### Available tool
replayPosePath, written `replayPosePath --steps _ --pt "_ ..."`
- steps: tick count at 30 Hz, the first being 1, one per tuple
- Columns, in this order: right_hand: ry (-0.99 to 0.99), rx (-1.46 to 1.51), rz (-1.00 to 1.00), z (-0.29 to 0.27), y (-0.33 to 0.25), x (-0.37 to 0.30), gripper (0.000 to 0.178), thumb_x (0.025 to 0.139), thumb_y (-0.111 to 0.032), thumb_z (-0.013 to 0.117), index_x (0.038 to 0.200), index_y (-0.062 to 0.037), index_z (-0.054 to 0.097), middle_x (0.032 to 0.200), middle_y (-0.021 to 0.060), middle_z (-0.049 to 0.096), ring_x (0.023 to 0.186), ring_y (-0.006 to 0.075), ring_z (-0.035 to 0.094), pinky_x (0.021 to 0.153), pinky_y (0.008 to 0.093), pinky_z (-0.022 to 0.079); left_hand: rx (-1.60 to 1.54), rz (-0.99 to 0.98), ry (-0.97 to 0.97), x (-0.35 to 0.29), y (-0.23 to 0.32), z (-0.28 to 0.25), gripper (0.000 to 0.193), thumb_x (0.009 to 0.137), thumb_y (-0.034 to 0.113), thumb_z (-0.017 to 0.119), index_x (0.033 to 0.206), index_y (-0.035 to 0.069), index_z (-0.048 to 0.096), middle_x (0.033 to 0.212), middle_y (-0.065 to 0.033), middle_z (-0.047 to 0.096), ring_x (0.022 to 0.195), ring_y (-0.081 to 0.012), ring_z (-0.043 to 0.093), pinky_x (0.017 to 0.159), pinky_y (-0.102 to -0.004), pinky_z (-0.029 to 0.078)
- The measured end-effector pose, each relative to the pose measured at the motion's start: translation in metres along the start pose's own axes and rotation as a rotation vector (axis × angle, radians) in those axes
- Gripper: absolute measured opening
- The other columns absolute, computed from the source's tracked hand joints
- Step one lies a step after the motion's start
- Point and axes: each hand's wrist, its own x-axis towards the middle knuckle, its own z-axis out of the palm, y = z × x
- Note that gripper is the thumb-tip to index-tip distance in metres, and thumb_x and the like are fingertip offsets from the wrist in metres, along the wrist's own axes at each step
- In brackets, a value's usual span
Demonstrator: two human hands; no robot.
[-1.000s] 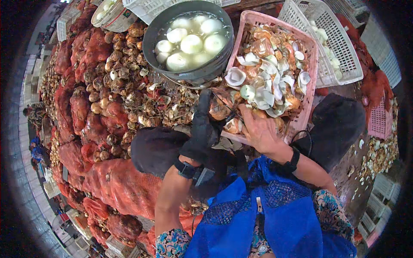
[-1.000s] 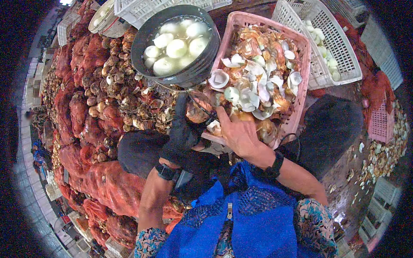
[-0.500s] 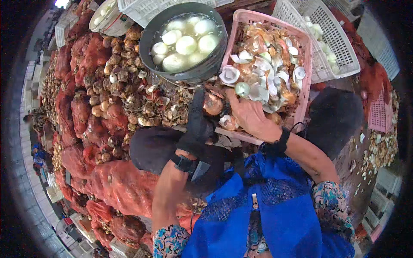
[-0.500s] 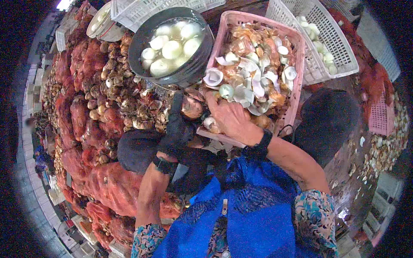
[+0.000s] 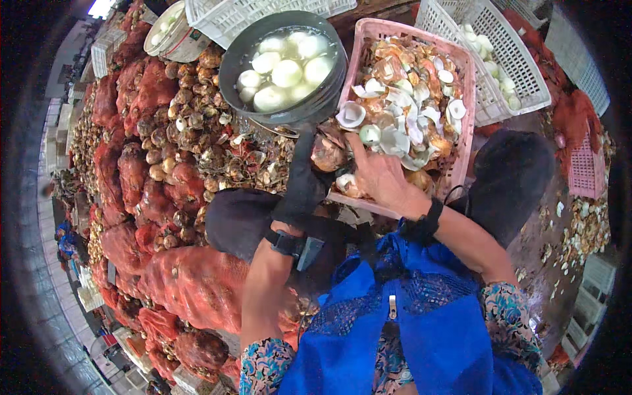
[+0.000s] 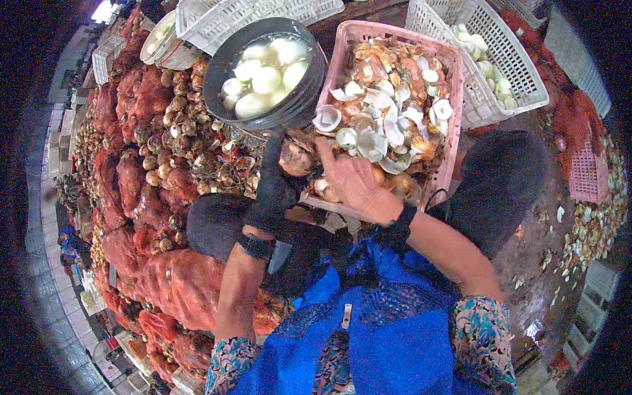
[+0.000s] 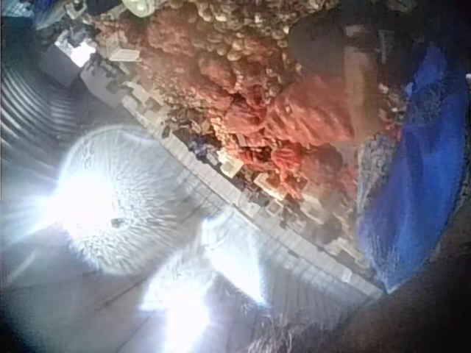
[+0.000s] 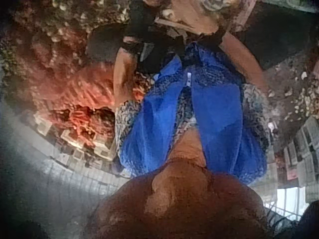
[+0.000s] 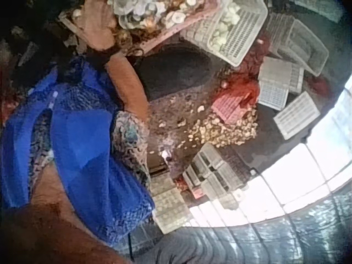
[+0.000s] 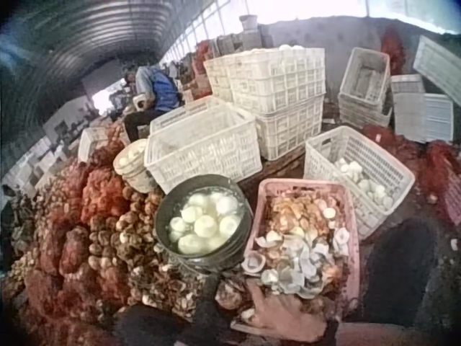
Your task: The recorder uses a small curved knife to peel onions, placing the peeled vegetables into a bucket of water.
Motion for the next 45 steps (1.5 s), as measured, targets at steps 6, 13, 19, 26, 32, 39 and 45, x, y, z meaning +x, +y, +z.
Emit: replayPosePath --steps 6,13,19,26,32,39,45 --pt "0.118 -0.102 -0.132 0.014 0.013 -0.003 0.075 0.074 -0.008 0.06 0.143 0.0023 0.032 0.07 0.0189 0.063 0.056 0.0344 0.063 0.051 0.0465 0.048 -0.111 -0.177 -0.023 -0.006 0.001 0.002 0.048 0.097 0.042 0.052 0.133 0.011 0.049 0.129 -0.01 0.054 0.117 -0.0251 0.056 0.097 -0.0431 0.051" --pt "-0.017 0.054 0.064 0.009 -0.001 0.015 0.079 0.071 -0.006 0.062 0.143 -0.0008 0.03 0.07 0.0247 0.061 0.066 0.0436 0.062 0.059 0.0509 0.048 -0.013 -0.091 -0.028 -0.011 0.009 0.001 0.04 0.095 0.041 0.057 0.123 0.013 0.054 0.118 -0.0047 0.06 0.106 -0.0211 0.063 0.086 -0.0379 0.056" --pt "-0.098 0.533 0.122 -0.016 0.012 0.023 0.058 0.074 -0.009 0.059 0.129 -0.0001 0.047 0.078 0.024 0.061 0.069 0.0361 0.064 0.065 0.0426 0.049 -0.078 -0.147 -0.078 -0.017 0.016 0.007 0.051 0.096 0.047 0.05 0.134 0.012 0.049 0.128 -0.0074 0.057 0.114 -0.0234 0.059 0.092 -0.0405 0.054" --pt "-0.049 0.602 0.081 -0.025 0.023 0.015 0.048 0.074 -0.011 0.062 0.119 0.002 0.051 0.083 0.028 0.061 0.077 0.044 0.062 0.07 0.0461 0.048 0.039 -0.08 -0.148 -0.027 0.02 0.022 0.058 0.096 0.049 0.048 0.138 0.008 0.043 0.135 -0.0123 0.051 0.122 -0.0279 0.053 0.101 -0.0447 0.049" --pt "-0.075 0.024 0.169 -0.015 0.059 0.02 0.06 0.07 -0.004 0.068 0.124 0.0025 0.043 0.071 0.0268 0.058 0.071 0.0468 0.06 0.061 0.0505 0.046 -0.228 -0.21 -0.155 -0.028 0.018 0.016 0.054 0.099 0.043 0.046 0.139 0.008 0.042 0.136 -0.0109 0.05 0.124 -0.0257 0.052 0.103 -0.0434 0.047" --pt "-0.129 -0.097 0.253 0.007 0.074 0.03 0.078 0.07 0.002 0.064 0.141 0.0002 0.032 0.085 0.0262 0.063 0.079 0.0456 0.063 0.067 0.0494 0.053 0.005 -0.214 -0.23 -0.037 0.028 0.04 0.055 0.096 0.041 0.053 0.138 0.006 0.044 0.134 -0.0102 0.054 0.121 -0.0245 0.056 0.102 -0.0423 0.048" --pt "-0.107 -0.104 0.249 -0.016 0.066 0.037 0.045 0.085 -0.013 0.055 0.127 0.0018 0.045 0.074 0.0261 0.063 0.073 0.0456 0.064 0.064 0.0527 0.05 0.014 -0.269 -0.455 -0.036 0.028 0.028 0.05 0.095 0.036 0.054 0.134 0.006 0.047 0.13 -0.0095 0.054 0.122 -0.0206 0.053 0.101 -0.036 0.046"
